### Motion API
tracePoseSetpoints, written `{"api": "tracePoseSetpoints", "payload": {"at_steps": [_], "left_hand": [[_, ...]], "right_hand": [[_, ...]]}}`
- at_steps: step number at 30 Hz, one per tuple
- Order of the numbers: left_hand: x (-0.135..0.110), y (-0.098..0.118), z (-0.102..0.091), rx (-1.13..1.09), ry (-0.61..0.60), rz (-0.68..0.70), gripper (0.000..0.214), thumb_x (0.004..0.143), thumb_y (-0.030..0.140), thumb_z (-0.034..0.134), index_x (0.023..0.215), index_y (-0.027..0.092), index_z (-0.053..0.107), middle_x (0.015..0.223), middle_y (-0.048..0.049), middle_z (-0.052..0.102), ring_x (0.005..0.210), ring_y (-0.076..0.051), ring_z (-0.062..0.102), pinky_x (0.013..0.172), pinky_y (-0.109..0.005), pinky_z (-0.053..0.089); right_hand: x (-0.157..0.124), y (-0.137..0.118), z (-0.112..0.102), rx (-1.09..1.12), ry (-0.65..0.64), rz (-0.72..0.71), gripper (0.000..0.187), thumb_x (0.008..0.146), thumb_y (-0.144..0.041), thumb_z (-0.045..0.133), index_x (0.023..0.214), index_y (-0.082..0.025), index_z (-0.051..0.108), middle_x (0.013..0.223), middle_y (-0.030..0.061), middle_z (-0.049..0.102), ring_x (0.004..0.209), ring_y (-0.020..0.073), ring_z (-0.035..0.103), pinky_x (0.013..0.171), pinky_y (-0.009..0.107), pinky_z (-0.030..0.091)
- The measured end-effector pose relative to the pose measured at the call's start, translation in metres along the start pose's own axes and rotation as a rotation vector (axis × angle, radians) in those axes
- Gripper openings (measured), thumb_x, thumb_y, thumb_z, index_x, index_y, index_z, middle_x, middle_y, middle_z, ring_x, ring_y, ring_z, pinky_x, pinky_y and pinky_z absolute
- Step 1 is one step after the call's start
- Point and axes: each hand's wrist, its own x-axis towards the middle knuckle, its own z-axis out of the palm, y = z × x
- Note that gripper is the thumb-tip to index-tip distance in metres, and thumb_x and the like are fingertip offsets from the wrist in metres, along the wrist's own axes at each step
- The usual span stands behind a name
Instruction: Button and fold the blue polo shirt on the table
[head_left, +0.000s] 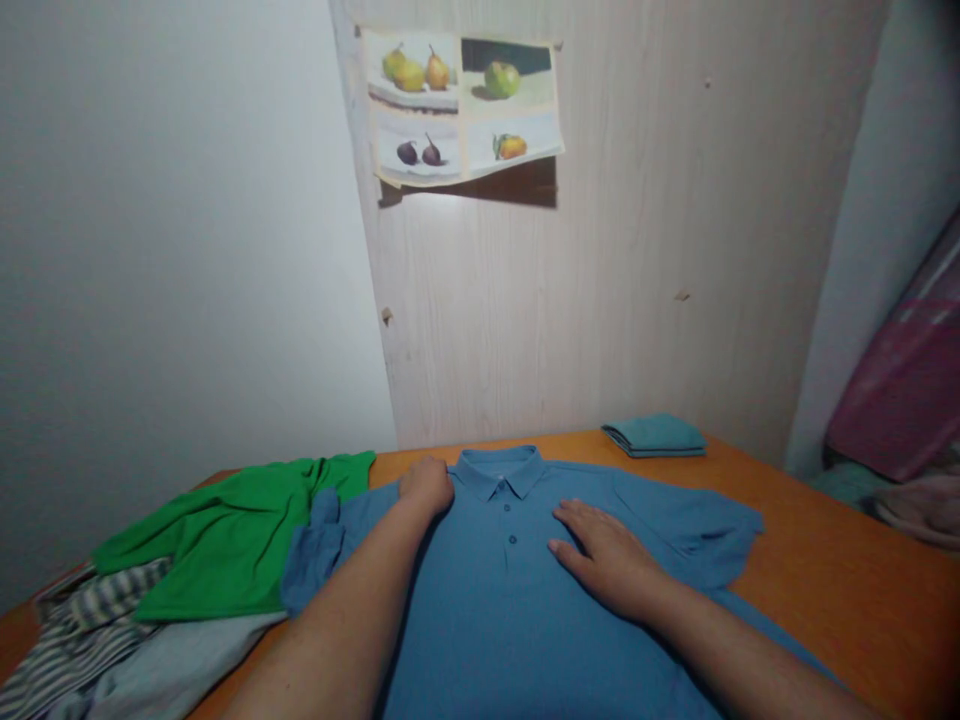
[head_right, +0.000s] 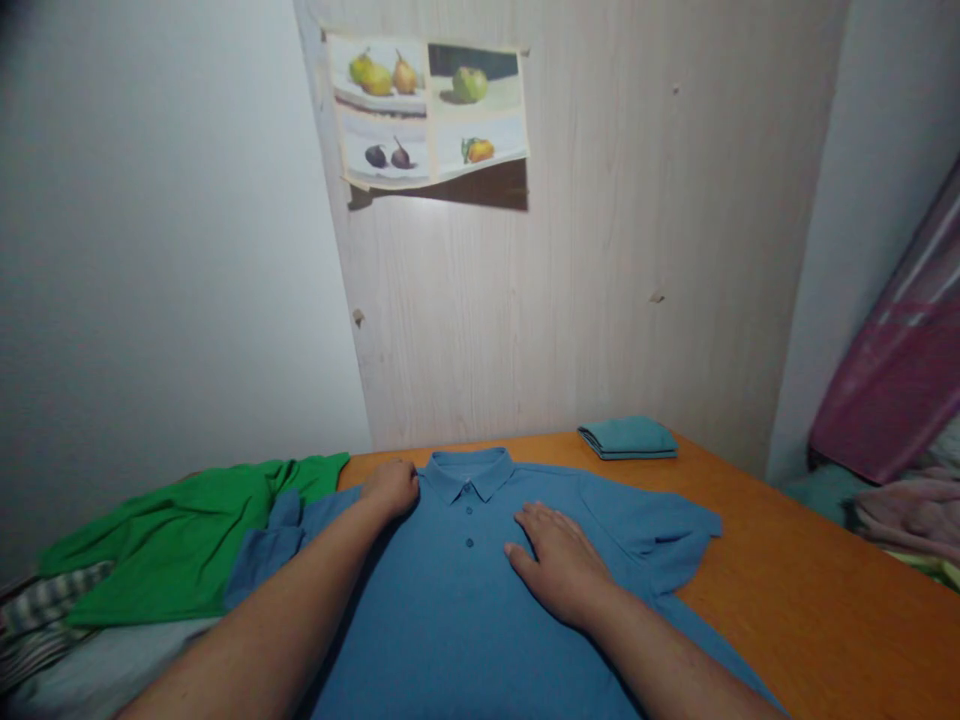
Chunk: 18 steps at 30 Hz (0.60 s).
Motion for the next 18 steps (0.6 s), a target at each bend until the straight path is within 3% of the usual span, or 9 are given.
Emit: {"api": "tracePoseSetpoints", "payload": {"at_steps": [7,18], "left_hand": [[-0.003,0.003,0.012,-0.002,0.109,-0.049,0.035,0.089,0.028,0.04,0.109,0.017,0.067,0.115,-0.0162,0.065,0.11,-0.031,0.058,0.088,-0.042,0.047],[0.001,-0.001,0.027,-0.083,0.144,-0.057,0.037,0.09,0.028,0.039,0.113,0.017,0.066,0.117,-0.0166,0.064,0.111,-0.031,0.055,0.09,-0.043,0.043]], "right_hand": [[-0.005,-0.001,-0.002,0.03,0.032,0.02,0.063,0.092,-0.058,0.044,0.142,-0.019,0.053,0.151,0.0094,0.043,0.14,0.0279,0.037,0.117,0.044,0.025],[-0.007,0.007,-0.007,-0.029,-0.038,-0.011,0.065,0.094,-0.06,0.041,0.146,-0.022,0.046,0.154,0.0077,0.038,0.142,0.0274,0.033,0.119,0.045,0.024]]}}
